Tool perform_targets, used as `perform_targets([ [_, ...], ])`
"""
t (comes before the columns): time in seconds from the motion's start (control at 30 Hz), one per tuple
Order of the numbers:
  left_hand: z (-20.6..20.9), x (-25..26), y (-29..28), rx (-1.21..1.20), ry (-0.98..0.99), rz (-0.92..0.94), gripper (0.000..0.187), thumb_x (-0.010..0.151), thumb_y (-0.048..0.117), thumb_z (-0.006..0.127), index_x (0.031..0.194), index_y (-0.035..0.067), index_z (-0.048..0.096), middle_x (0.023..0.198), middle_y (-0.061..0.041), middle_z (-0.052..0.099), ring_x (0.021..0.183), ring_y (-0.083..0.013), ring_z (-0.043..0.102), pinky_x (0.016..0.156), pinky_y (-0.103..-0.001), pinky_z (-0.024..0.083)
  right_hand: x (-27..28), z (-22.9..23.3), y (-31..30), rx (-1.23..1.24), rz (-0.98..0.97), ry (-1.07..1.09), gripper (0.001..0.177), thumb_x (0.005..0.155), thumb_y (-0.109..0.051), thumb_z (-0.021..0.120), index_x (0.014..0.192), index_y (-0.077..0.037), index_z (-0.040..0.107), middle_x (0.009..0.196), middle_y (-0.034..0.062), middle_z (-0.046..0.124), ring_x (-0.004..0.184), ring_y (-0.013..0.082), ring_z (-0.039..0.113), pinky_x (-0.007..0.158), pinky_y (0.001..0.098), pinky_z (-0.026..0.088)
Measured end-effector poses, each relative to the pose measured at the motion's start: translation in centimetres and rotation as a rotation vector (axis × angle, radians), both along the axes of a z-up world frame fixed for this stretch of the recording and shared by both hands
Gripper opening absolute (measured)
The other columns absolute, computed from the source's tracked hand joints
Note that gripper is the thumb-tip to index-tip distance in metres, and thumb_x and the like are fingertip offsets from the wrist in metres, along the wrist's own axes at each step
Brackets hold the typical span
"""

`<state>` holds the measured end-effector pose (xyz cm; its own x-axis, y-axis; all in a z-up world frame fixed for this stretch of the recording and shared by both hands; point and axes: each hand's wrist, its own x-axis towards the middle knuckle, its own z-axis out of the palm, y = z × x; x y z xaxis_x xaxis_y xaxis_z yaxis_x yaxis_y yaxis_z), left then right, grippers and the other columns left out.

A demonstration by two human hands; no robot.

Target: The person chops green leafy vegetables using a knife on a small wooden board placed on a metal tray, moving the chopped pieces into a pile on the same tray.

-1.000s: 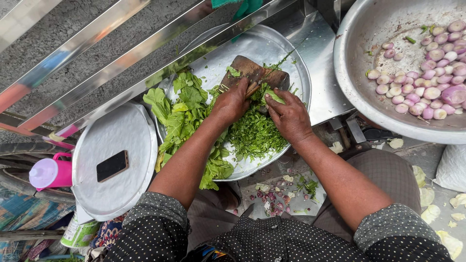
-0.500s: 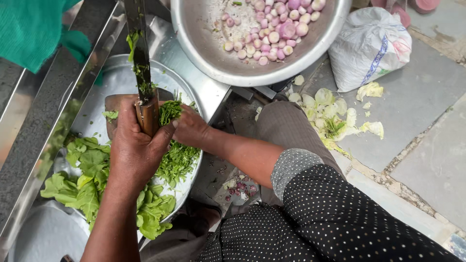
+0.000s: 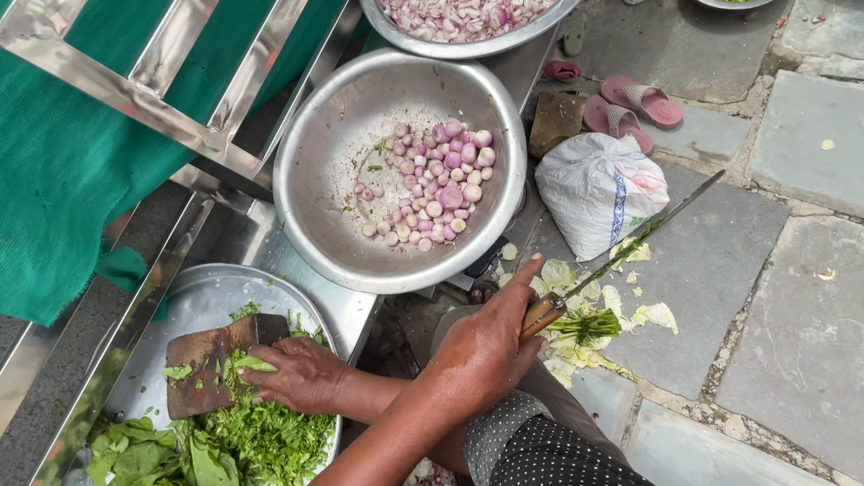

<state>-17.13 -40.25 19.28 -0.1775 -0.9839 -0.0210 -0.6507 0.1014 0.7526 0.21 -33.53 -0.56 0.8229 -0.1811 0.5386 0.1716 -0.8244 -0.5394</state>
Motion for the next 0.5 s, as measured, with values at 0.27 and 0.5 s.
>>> perform_targets([
  [0.27, -1.6, 6.5, 5.3, 0.189, 0.065, 0.366, 0.089, 0.088, 0.013, 0.074, 0.160, 0.019, 0.023, 0.145, -0.023, 0.054, 0.133, -0.0321, 0.060, 0.106, -0.041, 0.051, 0.6, -2.4, -1.1, -0.070, 0.049, -0.013, 0.051, 0.102, -0.018, 0.059, 0.152, -0.028, 0.057, 0.170, 0.0226, 0.036, 0.138, 0.0437, 0.057, 0.119, 0.0515, 0.048],
  [0.5, -5.1, 11.7, 14.6, -0.027, 0.159, 0.610, 0.075, 0.088, 0.017, 0.082, 0.148, 0.010, 0.038, 0.131, -0.023, 0.065, 0.123, -0.0272, 0.066, 0.099, -0.040, 0.054, 3.5, -3.0, -2.7, -0.153, 0.191, 0.260, 0.061, 0.099, -0.016, 0.058, 0.158, -0.028, 0.046, 0.169, 0.0207, 0.038, 0.126, 0.0409, 0.063, 0.113, 0.0467, 0.051],
])
